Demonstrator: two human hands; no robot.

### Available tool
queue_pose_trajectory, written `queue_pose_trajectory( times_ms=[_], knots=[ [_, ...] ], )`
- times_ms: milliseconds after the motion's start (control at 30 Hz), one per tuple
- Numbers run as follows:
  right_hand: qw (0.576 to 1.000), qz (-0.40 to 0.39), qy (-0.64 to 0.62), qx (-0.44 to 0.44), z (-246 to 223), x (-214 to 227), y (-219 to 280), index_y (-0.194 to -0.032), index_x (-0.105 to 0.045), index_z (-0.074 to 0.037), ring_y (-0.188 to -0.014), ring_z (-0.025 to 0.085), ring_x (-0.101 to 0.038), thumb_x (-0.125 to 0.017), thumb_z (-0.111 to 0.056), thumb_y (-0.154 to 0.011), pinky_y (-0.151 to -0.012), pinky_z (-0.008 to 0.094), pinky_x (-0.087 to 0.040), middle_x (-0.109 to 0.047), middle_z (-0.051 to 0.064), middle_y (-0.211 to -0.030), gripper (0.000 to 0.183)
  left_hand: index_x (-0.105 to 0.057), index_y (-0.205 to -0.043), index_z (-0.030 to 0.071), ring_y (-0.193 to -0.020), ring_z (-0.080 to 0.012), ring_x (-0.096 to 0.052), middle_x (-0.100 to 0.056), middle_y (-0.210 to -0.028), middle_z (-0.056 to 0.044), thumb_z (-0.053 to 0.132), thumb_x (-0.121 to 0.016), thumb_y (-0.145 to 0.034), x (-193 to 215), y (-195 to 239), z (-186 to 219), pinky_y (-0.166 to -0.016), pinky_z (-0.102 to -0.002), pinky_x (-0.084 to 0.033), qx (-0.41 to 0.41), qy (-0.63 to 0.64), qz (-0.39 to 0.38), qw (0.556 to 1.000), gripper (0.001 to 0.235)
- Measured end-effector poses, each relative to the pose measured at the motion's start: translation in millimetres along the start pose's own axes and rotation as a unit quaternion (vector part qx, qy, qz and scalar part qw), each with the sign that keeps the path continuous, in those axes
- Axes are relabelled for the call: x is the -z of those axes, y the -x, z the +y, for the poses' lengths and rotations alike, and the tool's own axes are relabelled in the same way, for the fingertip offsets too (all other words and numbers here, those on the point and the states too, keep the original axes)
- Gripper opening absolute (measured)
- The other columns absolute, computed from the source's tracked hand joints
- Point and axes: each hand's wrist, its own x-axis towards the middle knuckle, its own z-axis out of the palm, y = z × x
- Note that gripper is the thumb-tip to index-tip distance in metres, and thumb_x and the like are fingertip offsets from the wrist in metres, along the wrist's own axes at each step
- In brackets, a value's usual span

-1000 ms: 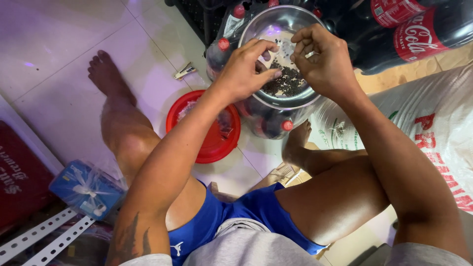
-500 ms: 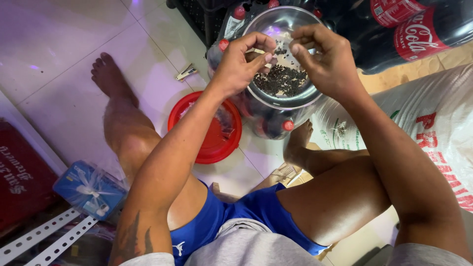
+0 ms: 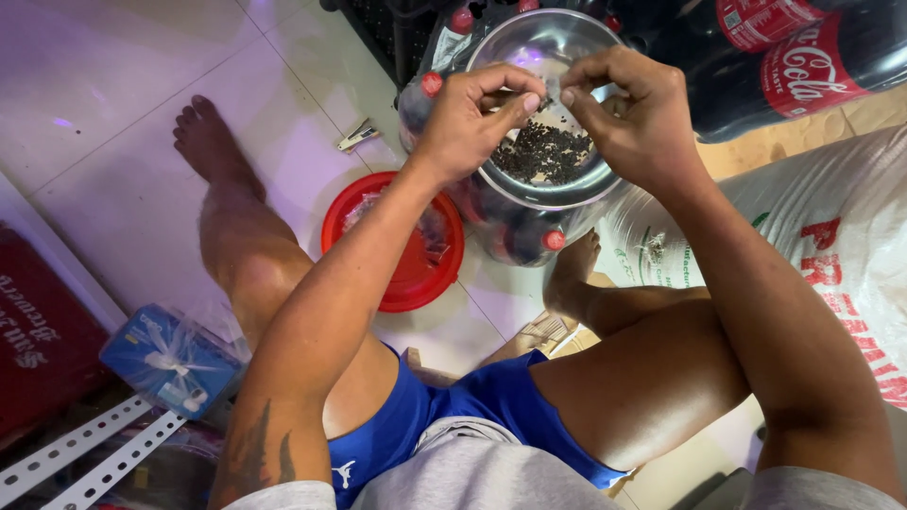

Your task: Folding small paper wrappers and placing them into a metal bowl containing granular material.

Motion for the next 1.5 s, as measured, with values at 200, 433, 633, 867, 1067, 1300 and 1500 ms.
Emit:
queue_pose_trajectory(
  times_ms=[200, 433, 633, 867, 1067, 1300, 1500],
  knots=[
    [1.000, -0.001, -0.022, -0.006, 3.3, -3.7, 1.3, -0.111, -0.077, 0.014, -0.062, 0.011, -0.040, -0.079, 0.017, -0.110, -0.054, 0.026, -0.032, -0.075, 0.016, -0.103, 0.004, -0.083, -0.112, 0.007, -0.099, -0.0136, -0.072, -0.075, -0.112, -0.005, 0.006, -0.082, -0.101, 1.0, -1.8, 4.7, -0.091, -0.026, -0.065, -0.046, -0.081, 0.023, 0.995, 0.011],
    [1.000, -0.014, -0.012, 0.005, 3.1, -3.5, -0.2, -0.114, -0.079, 0.014, -0.078, 0.019, -0.056, -0.083, 0.012, -0.110, -0.067, 0.030, -0.043, -0.074, 0.017, -0.106, 0.006, -0.085, -0.111, 0.006, -0.086, -0.0115, -0.073, -0.082, -0.102, -0.006, 0.005, -0.084, -0.100, 3.8, -2.0, 6.6, -0.078, -0.024, -0.061, -0.044, -0.089, 0.039, 0.994, 0.012],
    [1.000, -0.011, -0.023, -0.016, 4.8, -3.5, 1.4, -0.114, -0.078, 0.013, -0.064, 0.011, -0.044, -0.081, 0.014, -0.112, -0.054, 0.024, -0.034, -0.075, 0.016, -0.104, 0.004, -0.081, -0.115, 0.000, -0.087, -0.0105, -0.073, -0.084, -0.102, -0.007, 0.000, -0.082, -0.099, 2.0, 0.9, 12.0, -0.080, -0.022, -0.061, -0.042, -0.044, 0.026, 0.998, 0.016],
    [0.999, -0.015, -0.023, 0.026, 6.1, -5.5, 6.1, -0.114, -0.080, 0.018, -0.072, 0.017, -0.052, -0.082, 0.019, -0.110, -0.064, 0.029, -0.042, -0.075, 0.017, -0.104, 0.004, -0.079, -0.126, 0.006, -0.089, -0.0085, -0.073, -0.083, -0.111, -0.002, 0.005, -0.088, -0.098, 6.6, 11.4, 24.6, -0.081, -0.023, -0.062, -0.031, -0.111, 0.032, 0.993, 0.030],
    [0.994, -0.068, 0.006, 0.082, 10.3, 1.1, 27.3, -0.125, -0.077, 0.020, -0.079, 0.027, -0.062, -0.088, 0.023, -0.119, -0.073, 0.037, -0.055, -0.075, 0.023, -0.109, 0.013, -0.086, -0.113, 0.006, -0.073, -0.0085, -0.058, -0.081, -0.091, -0.001, 0.008, -0.084, -0.104, 18.2, 46.0, 29.5, -0.066, -0.025, -0.049, -0.083, -0.068, 0.060, 0.992, 0.010],
    [0.991, -0.034, 0.113, 0.060, 19.3, 39.7, 57.2, -0.141, -0.081, 0.029, -0.082, 0.030, -0.068, -0.098, 0.016, -0.141, -0.069, 0.039, -0.055, -0.079, 0.029, -0.112, 0.020, -0.086, -0.114, 0.006, -0.080, -0.0176, -0.069, -0.076, -0.100, -0.008, 0.023, -0.086, -0.103, 76.6, 124.0, -15.4, -0.071, -0.030, -0.055, -0.026, -0.262, 0.137, 0.955, 0.021],
    [0.987, -0.092, 0.091, -0.099, 11.2, 55.9, 75.0, -0.139, -0.077, 0.024, -0.075, 0.028, -0.075, -0.084, 0.005, -0.146, -0.056, 0.035, -0.058, -0.077, 0.024, -0.107, 0.021, -0.084, -0.107, 0.004, -0.079, -0.0135, -0.062, -0.073, -0.091, -0.002, 0.015, -0.083, -0.097, 110.1, 239.2, -146.1, -0.072, -0.028, -0.054, 0.218, -0.233, 0.188, 0.929, 0.015]
  ],
)
